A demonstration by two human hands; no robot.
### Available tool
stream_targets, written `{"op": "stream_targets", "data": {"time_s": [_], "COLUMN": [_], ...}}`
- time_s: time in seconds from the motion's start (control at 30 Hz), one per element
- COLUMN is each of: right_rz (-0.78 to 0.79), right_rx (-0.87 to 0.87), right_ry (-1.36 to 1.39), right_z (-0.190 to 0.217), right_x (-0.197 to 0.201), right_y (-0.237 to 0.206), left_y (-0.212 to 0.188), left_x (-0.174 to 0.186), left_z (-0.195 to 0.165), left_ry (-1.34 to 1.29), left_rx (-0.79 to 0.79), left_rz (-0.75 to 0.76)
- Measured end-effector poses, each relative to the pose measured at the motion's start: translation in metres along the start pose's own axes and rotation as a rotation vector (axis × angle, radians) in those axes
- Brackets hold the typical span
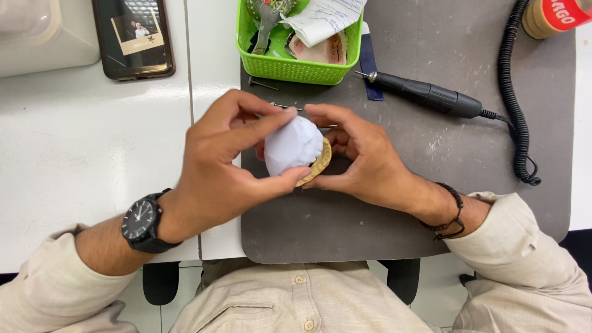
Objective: The person uses a rotary grinding tool to smooth the surface of a yellow denture base, then presses the denture against a white dental model to check its fit, repeating grinding and fit-checking. The person turns the denture over and works on different areas while holding it by hand on a bench mat.
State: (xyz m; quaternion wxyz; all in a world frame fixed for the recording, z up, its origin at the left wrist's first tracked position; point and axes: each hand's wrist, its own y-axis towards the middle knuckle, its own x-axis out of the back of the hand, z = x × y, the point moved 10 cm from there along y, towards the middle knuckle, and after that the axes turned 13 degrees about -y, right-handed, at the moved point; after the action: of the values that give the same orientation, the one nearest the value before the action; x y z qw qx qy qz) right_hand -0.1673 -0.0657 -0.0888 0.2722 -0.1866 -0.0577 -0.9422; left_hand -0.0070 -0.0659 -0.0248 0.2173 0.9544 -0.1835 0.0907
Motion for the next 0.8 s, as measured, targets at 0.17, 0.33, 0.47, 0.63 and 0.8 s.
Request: {"op": "stream_targets", "data": {"time_s": [0.17,0.33,0.47,0.63,0.8], "right_rz": [-0.043,-0.067,-0.079,-0.139,-0.162], "right_rx": [0.065,0.108,0.12,0.171,0.135], "right_ry": [-0.17,-0.257,-0.26,-0.373,-0.317], "right_z": [0.008,0.015,0.015,0.023,0.023], "right_x": [-0.002,-0.003,-0.004,0.0,0.007], "right_y": [0.002,0.0,-0.001,-0.002,-0.001], "left_y": [-0.006,-0.009,-0.013,-0.01,-0.007], "left_x": [-0.019,-0.023,-0.025,-0.027,-0.025], "left_z": [-0.01,-0.008,0.0,-0.004,-0.003], "left_ry": [0.08,0.123,0.105,0.145,0.127], "left_rx": [-0.046,-0.046,0.004,-0.06,-0.075], "left_rz": [0.032,0.025,0.032,0.098,0.118]}}
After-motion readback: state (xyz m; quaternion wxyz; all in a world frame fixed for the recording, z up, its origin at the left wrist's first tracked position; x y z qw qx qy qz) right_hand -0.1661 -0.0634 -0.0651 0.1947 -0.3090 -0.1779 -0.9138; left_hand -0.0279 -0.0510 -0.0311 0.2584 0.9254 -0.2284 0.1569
